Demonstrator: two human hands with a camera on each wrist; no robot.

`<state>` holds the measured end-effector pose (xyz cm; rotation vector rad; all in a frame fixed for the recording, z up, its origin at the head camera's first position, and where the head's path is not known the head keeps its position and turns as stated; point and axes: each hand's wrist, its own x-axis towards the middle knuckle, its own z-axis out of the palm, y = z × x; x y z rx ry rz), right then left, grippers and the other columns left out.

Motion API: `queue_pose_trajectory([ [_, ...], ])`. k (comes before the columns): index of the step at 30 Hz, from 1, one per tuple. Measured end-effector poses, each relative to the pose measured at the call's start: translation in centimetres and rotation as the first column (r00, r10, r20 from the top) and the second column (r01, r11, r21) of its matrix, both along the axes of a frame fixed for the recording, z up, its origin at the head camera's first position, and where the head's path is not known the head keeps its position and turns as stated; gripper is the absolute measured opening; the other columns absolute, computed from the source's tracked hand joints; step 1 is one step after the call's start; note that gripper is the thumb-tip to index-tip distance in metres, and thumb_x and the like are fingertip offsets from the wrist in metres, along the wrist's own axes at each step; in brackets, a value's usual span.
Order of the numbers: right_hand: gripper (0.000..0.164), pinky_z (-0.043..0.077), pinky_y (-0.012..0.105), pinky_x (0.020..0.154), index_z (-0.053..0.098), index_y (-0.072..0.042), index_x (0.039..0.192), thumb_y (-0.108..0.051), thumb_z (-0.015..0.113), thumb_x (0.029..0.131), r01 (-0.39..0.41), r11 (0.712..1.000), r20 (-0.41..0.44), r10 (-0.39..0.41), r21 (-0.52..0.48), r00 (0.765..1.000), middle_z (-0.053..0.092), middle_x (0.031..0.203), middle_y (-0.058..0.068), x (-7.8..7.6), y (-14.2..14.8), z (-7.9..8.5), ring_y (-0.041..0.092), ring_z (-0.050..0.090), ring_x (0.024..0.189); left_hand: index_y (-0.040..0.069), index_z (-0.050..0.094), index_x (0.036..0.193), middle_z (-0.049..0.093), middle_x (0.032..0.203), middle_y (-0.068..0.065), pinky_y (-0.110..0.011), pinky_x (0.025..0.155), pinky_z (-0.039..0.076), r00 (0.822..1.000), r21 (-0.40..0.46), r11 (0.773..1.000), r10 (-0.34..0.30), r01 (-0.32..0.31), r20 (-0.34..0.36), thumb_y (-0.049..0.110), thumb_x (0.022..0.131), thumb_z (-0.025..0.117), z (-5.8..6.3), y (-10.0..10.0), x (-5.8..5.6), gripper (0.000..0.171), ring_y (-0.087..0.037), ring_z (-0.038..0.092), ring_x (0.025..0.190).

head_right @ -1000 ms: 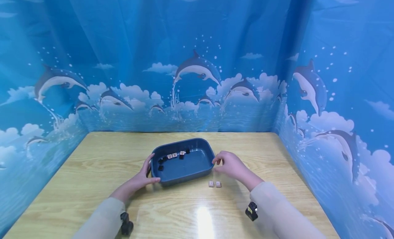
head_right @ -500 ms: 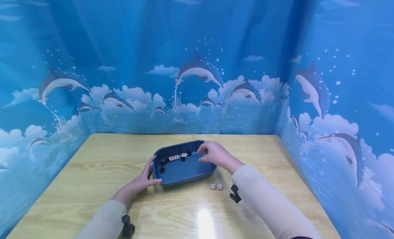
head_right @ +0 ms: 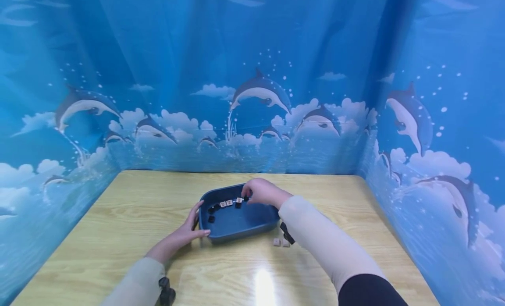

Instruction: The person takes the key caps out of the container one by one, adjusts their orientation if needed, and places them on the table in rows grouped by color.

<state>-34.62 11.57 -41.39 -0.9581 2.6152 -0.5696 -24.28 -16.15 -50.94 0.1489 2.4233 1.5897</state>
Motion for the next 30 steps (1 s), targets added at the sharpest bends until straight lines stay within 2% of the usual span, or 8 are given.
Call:
queue_pose_trajectory([
  [4, 0.027, 0.052, 0.034, 0.075, 0.072, -0.008, 0.113, -0.007, 0.075, 0.086, -0.054, 0.997, 0.007, 0.053, 0.053, 0.999, 0.068, 0.102, 0.004, -0.9, -1.2, 0.0, 0.017, 0.062, 0.091, 0.033, 0.007, 0.156, 0.01, 0.159, -0.024, -0.068, 0.11, 0.005, 1.0, -0.007, 1.0, 0.02, -0.02, 0.001, 0.033, 0.08, 0.08, 0.0, -0.3, 0.0, 0.105, -0.045, 0.009, 0.144],
  [9, 0.026, 0.053, 0.031, 0.076, 0.072, -0.012, 0.111, -0.008, 0.076, 0.085, -0.082, 0.99, 0.012, 0.081, 0.116, 0.997, 0.068, 0.101, -0.001, -1.6, -2.4, -0.4, 0.014, 0.062, 0.092, 0.033, 0.008, 0.156, 0.01, 0.159, -0.025, -0.065, 0.111, 0.008, 0.999, -0.006, 0.999, 0.033, -0.033, 0.009, 0.034, 0.08, 0.08, -0.1, -0.3, 0.3, 0.105, -0.046, 0.011, 0.144],
  [13, 0.025, 0.053, 0.029, 0.077, 0.073, -0.014, 0.108, -0.009, 0.077, 0.084, -0.105, 0.98, 0.026, 0.102, 0.166, 0.994, 0.069, 0.102, -0.001, -1.8, -2.7, -1.0, 0.014, 0.063, 0.094, 0.032, 0.009, 0.156, 0.01, 0.159, -0.025, -0.064, 0.112, 0.011, 0.999, -0.005, 1.0, 0.03, -0.03, 0.024, 0.033, 0.08, 0.08, -0.2, -0.1, 0.5, 0.104, -0.045, 0.012, 0.144],
  [17, 0.024, 0.053, 0.029, 0.079, 0.074, -0.014, 0.107, -0.007, 0.076, 0.084, -0.128, 0.971, 0.032, 0.124, 0.202, 0.992, 0.069, 0.103, -0.001, -1.9, -2.9, -1.5, 0.014, 0.063, 0.097, 0.031, 0.01, 0.156, 0.012, 0.158, -0.026, -0.063, 0.112, 0.012, 1.0, 0.003, 1.0, 0.026, -0.026, 0.008, 0.031, 0.08, 0.081, -0.2, 0.2, 0.6, 0.104, -0.047, 0.014, 0.143],
  [24, 0.027, 0.054, 0.028, 0.078, 0.073, -0.014, 0.109, -0.003, 0.075, 0.084, -0.147, 0.961, 0.046, 0.14, 0.232, 0.989, 0.069, 0.103, -0.002, -2.3, -3.2, -1.7, 0.014, 0.063, 0.097, 0.032, 0.01, 0.156, 0.01, 0.159, -0.025, -0.063, 0.112, 0.011, 0.999, 0.011, 1.0, 0.025, -0.025, 0.022, 0.031, 0.081, 0.08, -0.1, 0.3, 0.7, 0.103, -0.045, 0.014, 0.143],
  [30, 0.027, 0.053, 0.026, 0.073, 0.073, -0.014, 0.108, 0.0, 0.073, 0.085, -0.183, 0.951, 0.07, 0.171, 0.25, 0.983, 0.069, 0.097, -0.005, -2.9, -3.5, -1.6, 0.008, 0.062, 0.088, 0.034, 0.01, 0.156, 0.009, 0.16, -0.024, -0.065, 0.111, 0.009, 0.999, 0.011, 0.999, 0.033, -0.034, 0.032, 0.032, 0.081, 0.08, 0.0, 0.2, 0.4, 0.103, -0.044, 0.012, 0.144],
])
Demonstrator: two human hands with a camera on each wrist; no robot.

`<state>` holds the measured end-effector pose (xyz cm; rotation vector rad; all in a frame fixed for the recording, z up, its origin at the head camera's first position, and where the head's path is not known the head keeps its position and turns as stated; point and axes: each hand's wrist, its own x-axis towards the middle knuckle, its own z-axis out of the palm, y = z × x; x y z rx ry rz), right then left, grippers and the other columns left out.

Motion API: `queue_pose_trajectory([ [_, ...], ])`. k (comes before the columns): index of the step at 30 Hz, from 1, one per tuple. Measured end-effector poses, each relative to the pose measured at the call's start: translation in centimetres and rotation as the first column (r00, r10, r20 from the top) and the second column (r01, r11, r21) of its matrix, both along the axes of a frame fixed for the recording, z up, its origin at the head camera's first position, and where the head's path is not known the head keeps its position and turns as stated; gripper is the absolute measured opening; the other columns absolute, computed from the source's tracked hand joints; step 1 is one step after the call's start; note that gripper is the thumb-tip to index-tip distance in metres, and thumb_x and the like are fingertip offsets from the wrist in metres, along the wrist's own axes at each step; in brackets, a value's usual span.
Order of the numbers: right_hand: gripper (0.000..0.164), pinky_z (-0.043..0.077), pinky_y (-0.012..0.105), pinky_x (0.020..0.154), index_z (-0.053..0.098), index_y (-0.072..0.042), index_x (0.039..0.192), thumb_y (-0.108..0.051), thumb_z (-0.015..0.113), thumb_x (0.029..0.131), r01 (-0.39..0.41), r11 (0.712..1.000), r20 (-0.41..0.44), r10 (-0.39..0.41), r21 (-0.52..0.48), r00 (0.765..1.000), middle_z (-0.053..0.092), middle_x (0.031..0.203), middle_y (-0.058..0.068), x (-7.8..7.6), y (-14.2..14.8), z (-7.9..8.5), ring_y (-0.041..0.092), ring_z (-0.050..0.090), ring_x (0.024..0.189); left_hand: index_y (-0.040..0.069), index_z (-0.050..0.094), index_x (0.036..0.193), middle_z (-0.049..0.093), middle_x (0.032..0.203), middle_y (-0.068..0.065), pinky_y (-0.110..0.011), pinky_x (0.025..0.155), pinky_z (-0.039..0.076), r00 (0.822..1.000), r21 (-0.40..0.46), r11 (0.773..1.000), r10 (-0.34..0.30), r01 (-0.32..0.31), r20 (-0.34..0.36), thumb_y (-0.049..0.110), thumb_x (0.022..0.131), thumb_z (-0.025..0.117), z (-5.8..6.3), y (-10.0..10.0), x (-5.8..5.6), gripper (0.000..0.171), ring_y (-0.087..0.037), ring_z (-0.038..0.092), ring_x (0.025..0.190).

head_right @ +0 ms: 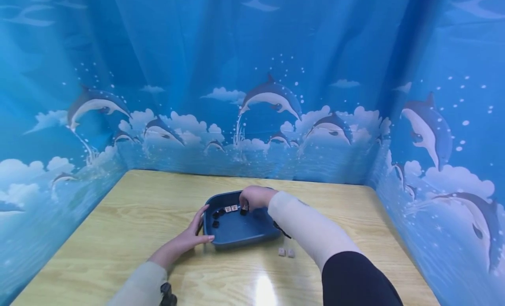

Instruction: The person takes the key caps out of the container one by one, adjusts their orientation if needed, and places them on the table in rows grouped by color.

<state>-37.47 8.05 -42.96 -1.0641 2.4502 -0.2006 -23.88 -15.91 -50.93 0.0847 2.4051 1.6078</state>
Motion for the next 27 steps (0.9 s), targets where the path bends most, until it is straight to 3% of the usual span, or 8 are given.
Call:
queue_pose_trajectory([
  [11, 0.041, 0.053, 0.022, 0.074, 0.072, -0.015, 0.116, 0.011, 0.064, 0.086, -0.026, 0.996, 0.031, 0.024, 0.082, 0.999, 0.067, 0.107, -0.006, 0.25, 0.2, -0.44, 0.007, 0.062, 0.098, 0.035, 0.01, 0.156, 0.008, 0.161, -0.021, -0.065, 0.112, 0.007, 1.0, 0.009, 1.0, -0.002, 0.002, 0.011, 0.033, 0.081, 0.08, 0.06, -0.04, -0.12, 0.103, -0.043, 0.01, 0.145],
  [27, 0.033, 0.053, 0.025, 0.076, 0.074, -0.016, 0.109, 0.005, 0.071, 0.085, 0.006, 0.996, 0.022, -0.008, 0.088, 1.0, 0.068, 0.1, -0.008, 0.44, 0.16, -0.73, 0.009, 0.063, 0.094, 0.037, 0.011, 0.156, 0.011, 0.16, -0.021, -0.068, 0.11, 0.005, 1.0, -0.014, 1.0, 0.009, -0.009, 0.009, 0.036, 0.08, 0.081, -0.16, 0.01, -0.06, 0.103, -0.045, 0.007, 0.144],
])
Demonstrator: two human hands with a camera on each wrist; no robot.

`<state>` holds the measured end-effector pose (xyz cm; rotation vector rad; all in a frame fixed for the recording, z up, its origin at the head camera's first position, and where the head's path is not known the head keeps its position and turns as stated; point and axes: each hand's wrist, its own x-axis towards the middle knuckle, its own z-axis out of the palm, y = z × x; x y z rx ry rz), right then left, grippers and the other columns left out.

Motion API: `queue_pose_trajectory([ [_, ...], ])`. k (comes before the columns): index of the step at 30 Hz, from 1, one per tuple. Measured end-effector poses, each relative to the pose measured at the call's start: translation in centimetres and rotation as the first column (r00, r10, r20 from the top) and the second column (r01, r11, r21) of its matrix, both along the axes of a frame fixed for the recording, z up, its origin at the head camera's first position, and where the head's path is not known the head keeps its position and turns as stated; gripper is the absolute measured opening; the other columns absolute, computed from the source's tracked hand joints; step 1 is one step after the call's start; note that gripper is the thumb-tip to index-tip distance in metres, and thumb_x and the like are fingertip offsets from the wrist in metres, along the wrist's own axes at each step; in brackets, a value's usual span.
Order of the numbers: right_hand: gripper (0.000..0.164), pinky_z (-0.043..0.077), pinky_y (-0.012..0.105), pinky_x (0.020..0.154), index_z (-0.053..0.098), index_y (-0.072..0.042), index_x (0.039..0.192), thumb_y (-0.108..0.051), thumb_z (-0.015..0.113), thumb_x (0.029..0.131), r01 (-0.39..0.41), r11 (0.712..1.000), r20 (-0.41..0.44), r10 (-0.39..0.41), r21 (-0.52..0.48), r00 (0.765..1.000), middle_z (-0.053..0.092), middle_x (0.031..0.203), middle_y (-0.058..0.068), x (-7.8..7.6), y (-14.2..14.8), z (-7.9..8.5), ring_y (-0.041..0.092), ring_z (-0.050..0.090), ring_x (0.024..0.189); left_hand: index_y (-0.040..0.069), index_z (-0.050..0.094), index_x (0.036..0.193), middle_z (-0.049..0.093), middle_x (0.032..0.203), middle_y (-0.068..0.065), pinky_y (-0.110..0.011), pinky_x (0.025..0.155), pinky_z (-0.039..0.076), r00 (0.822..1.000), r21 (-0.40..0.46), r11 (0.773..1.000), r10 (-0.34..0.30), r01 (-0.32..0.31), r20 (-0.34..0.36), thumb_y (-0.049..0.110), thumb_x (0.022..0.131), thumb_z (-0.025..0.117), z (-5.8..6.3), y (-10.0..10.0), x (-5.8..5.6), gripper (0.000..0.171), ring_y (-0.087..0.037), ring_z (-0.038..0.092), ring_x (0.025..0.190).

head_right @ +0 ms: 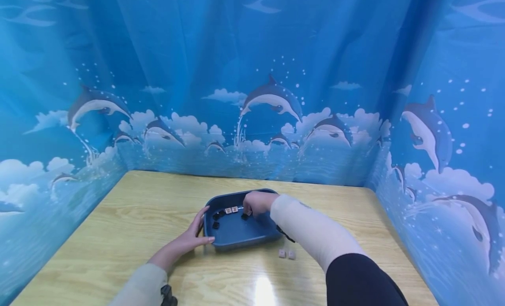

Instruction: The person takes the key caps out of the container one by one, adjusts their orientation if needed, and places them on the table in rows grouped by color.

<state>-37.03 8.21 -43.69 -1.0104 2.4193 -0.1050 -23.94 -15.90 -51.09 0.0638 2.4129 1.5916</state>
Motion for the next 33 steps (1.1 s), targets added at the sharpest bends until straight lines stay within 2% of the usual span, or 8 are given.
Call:
queue_pose_trajectory([
  [7, 0.028, 0.052, 0.027, 0.073, 0.07, -0.015, 0.105, 0.004, 0.072, 0.085, 0.022, 1.0, 0.013, -0.022, -0.005, 1.0, 0.064, 0.095, -0.006, 0.7, 0.6, 0.3, 0.009, 0.06, 0.087, 0.04, 0.011, 0.155, 0.011, 0.16, -0.021, -0.068, 0.109, 0.004, 1.0, -0.005, 1.0, 0.002, -0.002, 0.019, 0.038, 0.079, 0.081, 0.1, 0.5, 0.1, 0.104, -0.045, 0.004, 0.144],
  [14, 0.035, 0.05, 0.027, 0.067, 0.066, -0.015, 0.116, -0.001, 0.074, 0.085, 0.011, 1.0, 0.005, -0.011, -0.012, 1.0, 0.063, 0.095, 0.0, 1.0, 1.1, -0.1, 0.008, 0.056, 0.079, 0.038, 0.009, 0.156, 0.011, 0.16, -0.022, -0.068, 0.11, 0.005, 1.0, -0.01, 1.0, -0.006, 0.006, 0.02, 0.04, 0.079, 0.081, 0.4, 0.8, 0.2, 0.105, -0.046, 0.007, 0.144],
  [19, 0.01, 0.049, 0.026, 0.067, 0.07, -0.013, 0.093, -0.005, 0.072, 0.087, -0.035, 0.999, -0.031, 0.035, 0.001, 0.999, 0.063, 0.084, -0.005, 1.4, 1.3, 0.0, 0.006, 0.054, 0.072, 0.038, 0.009, 0.156, 0.012, 0.16, -0.02, -0.07, 0.108, 0.002, 1.0, -0.016, 1.0, -0.007, 0.008, 0.02, 0.041, 0.079, 0.08, 0.2, 0.9, 0.1, 0.105, -0.045, 0.005, 0.145],
  [22, 0.008, 0.047, 0.026, 0.065, 0.07, -0.014, 0.087, -0.006, 0.069, 0.09, -0.061, 0.998, -0.065, 0.063, 0.031, 0.996, 0.061, 0.079, -0.007, 1.6, 1.4, 0.3, 0.007, 0.052, 0.069, 0.038, 0.009, 0.156, 0.012, 0.16, -0.019, -0.07, 0.108, 0.004, 1.0, -0.017, 1.0, -0.003, 0.003, 0.011, 0.041, 0.078, 0.08, 0.3, 0.8, 0.0, 0.105, -0.044, 0.008, 0.145],
  [28, 0.008, 0.049, 0.027, 0.068, 0.071, -0.014, 0.094, -0.008, 0.066, 0.092, -0.042, 0.998, -0.087, 0.046, 0.043, 0.995, 0.062, 0.083, -0.007, 2.1, 1.7, 1.4, 0.007, 0.055, 0.073, 0.036, 0.01, 0.156, 0.015, 0.159, -0.021, -0.069, 0.109, 0.011, 1.0, -0.022, 1.0, 0.014, -0.014, -0.013, 0.039, 0.078, 0.081, 0.1, 0.5, 0.1, 0.106, -0.046, 0.015, 0.143],
  [33, 0.011, 0.051, 0.026, 0.071, 0.074, -0.012, 0.097, -0.006, 0.065, 0.093, -0.052, 0.998, -0.095, 0.054, 0.025, 0.994, 0.065, 0.086, -0.009, 2.7, 2.4, 2.1, 0.006, 0.059, 0.078, 0.034, 0.01, 0.156, 0.015, 0.159, -0.023, -0.069, 0.109, 0.007, 1.0, 0.001, 1.0, -0.001, 0.001, -0.027, 0.036, 0.079, 0.081, 0.0, 0.0, 0.1, 0.105, -0.046, 0.014, 0.143],
])
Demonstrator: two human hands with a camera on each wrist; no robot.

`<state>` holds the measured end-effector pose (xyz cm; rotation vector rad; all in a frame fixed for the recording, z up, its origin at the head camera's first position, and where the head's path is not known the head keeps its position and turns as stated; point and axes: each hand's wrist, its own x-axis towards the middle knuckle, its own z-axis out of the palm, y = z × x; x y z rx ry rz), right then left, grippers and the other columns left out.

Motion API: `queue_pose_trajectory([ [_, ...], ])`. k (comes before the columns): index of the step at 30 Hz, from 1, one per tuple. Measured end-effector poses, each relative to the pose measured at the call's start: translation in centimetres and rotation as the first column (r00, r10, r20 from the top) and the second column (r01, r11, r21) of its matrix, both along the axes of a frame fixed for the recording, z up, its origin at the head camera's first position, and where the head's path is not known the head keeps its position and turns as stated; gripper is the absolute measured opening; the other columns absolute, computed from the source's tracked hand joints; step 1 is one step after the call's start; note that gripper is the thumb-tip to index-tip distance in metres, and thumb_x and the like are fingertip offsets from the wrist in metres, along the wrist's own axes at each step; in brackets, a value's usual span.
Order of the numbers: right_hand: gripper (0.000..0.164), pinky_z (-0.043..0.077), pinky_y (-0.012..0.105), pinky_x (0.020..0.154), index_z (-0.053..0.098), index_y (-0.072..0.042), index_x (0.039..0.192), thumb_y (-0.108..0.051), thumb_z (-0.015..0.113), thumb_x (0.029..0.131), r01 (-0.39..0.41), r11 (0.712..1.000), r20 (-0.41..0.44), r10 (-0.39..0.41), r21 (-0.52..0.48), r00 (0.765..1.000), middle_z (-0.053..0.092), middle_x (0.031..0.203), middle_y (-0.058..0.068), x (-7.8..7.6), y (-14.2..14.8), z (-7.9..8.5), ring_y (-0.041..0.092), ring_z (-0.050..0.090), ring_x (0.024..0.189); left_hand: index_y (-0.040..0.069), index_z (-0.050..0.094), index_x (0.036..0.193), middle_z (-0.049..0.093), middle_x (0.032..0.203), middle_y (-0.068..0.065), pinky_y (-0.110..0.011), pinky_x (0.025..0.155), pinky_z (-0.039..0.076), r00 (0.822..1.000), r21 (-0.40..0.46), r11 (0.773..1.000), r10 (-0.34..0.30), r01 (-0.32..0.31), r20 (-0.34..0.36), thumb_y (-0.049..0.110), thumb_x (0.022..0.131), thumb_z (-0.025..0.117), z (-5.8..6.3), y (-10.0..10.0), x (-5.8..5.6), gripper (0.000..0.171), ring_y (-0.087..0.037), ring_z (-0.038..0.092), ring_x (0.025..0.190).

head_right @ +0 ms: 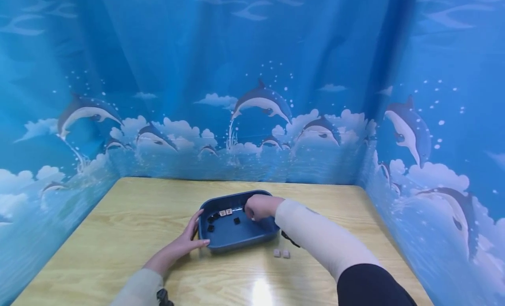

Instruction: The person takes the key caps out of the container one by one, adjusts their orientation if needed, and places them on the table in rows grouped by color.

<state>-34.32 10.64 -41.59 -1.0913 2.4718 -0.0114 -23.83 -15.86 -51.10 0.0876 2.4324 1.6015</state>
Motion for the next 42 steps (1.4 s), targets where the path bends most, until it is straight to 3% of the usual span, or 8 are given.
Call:
queue_pose_trajectory([
  [7, 0.02, 0.054, 0.025, 0.077, 0.076, -0.01, 0.101, 0.002, 0.064, 0.09, -0.011, 0.995, 0.009, 0.012, -0.102, 1.0, 0.071, 0.096, -0.005, 1.1, 1.9, 0.5, 0.01, 0.065, 0.092, 0.035, 0.008, 0.156, 0.012, 0.159, -0.022, -0.069, 0.108, -0.002, 1.0, -0.002, 1.0, -0.009, 0.009, 0.007, 0.035, 0.081, 0.08, 0.1, -0.2, 0.1, 0.104, -0.046, 0.008, 0.144],
  [12, 0.03, 0.054, 0.025, 0.079, 0.076, -0.009, 0.104, 0.01, 0.059, 0.088, 0.029, 0.983, 0.03, -0.024, -0.181, 0.999, 0.07, 0.1, -0.004, 2.1, 3.6, 1.0, 0.012, 0.065, 0.096, 0.035, 0.006, 0.156, 0.012, 0.159, -0.023, -0.071, 0.108, 0.002, 1.0, -0.022, 1.0, -0.011, 0.011, 0.005, 0.035, 0.081, 0.079, 0.2, 0.0, 0.1, 0.104, -0.047, 0.009, 0.143],
  [16, 0.033, 0.053, 0.024, 0.075, 0.075, -0.008, 0.104, 0.013, 0.058, 0.086, 0.053, 0.968, 0.032, -0.046, -0.245, 0.998, 0.066, 0.098, -0.005, 3.0, 5.0, 1.2, 0.009, 0.062, 0.089, 0.033, 0.006, 0.157, 0.013, 0.159, -0.023, -0.071, 0.107, 0.005, 1.0, -0.028, 1.0, -0.009, 0.009, 0.005, 0.034, 0.081, 0.079, 0.3, -0.1, 0.1, 0.105, -0.048, 0.011, 0.143],
  [23, 0.027, 0.052, 0.022, 0.07, 0.075, -0.007, 0.101, 0.012, 0.064, 0.084, 0.092, 0.902, 0.01, -0.097, -0.423, 0.995, 0.051, 0.094, -0.002, 4.6, 7.4, 1.5, 0.009, 0.058, 0.082, 0.033, 0.006, 0.156, 0.011, 0.159, -0.023, -0.07, 0.108, -0.002, 1.0, -0.033, 0.999, -0.027, 0.027, -0.001, 0.034, 0.081, 0.079, 0.2, -0.1, 0.0, 0.104, -0.047, 0.006, 0.143],
  [28, 0.021, 0.053, 0.02, 0.073, 0.075, -0.007, 0.098, 0.007, 0.068, 0.085, 0.096, 0.864, -0.018, -0.121, -0.495, 0.993, 0.051, 0.089, -0.001, 5.8, 9.0, 1.5, 0.009, 0.06, 0.082, 0.034, 0.005, 0.156, 0.01, 0.159, -0.023, -0.069, 0.107, -0.007, 0.999, -0.018, 0.999, -0.036, 0.036, 0.003, 0.034, 0.082, 0.079, 0.0, -0.2, -0.3, 0.104, -0.047, 0.003, 0.144],
  [33, 0.019, 0.053, 0.019, 0.073, 0.075, -0.002, 0.1, 0.006, 0.068, 0.085, 0.152, 0.833, 0.002, -0.179, -0.532, 0.984, 0.052, 0.088, -0.003, 6.8, 10.4, 1.1, 0.008, 0.059, 0.081, 0.035, 0.004, 0.156, 0.01, 0.159, -0.024, -0.07, 0.107, -0.005, 0.999, -0.02, 0.999, -0.041, 0.041, 0.001, 0.033, 0.083, 0.078, 0.1, -0.4, -0.4, 0.105, -0.047, 0.002, 0.144],
  [42, 0.021, 0.055, 0.021, 0.072, 0.076, -0.006, 0.095, 0.009, 0.068, 0.082, 0.223, 0.72, 0.023, -0.276, -0.657, 0.961, 0.054, 0.086, -0.003, 9.0, 13.4, -1.0, 0.01, 0.062, 0.081, 0.031, 0.003, 0.156, 0.01, 0.159, -0.025, -0.069, 0.108, 0.002, 0.999, -0.023, 0.999, -0.039, 0.04, 0.012, 0.033, 0.083, 0.078, 0.2, 0.0, -0.4, 0.105, -0.046, 0.008, 0.144],
])
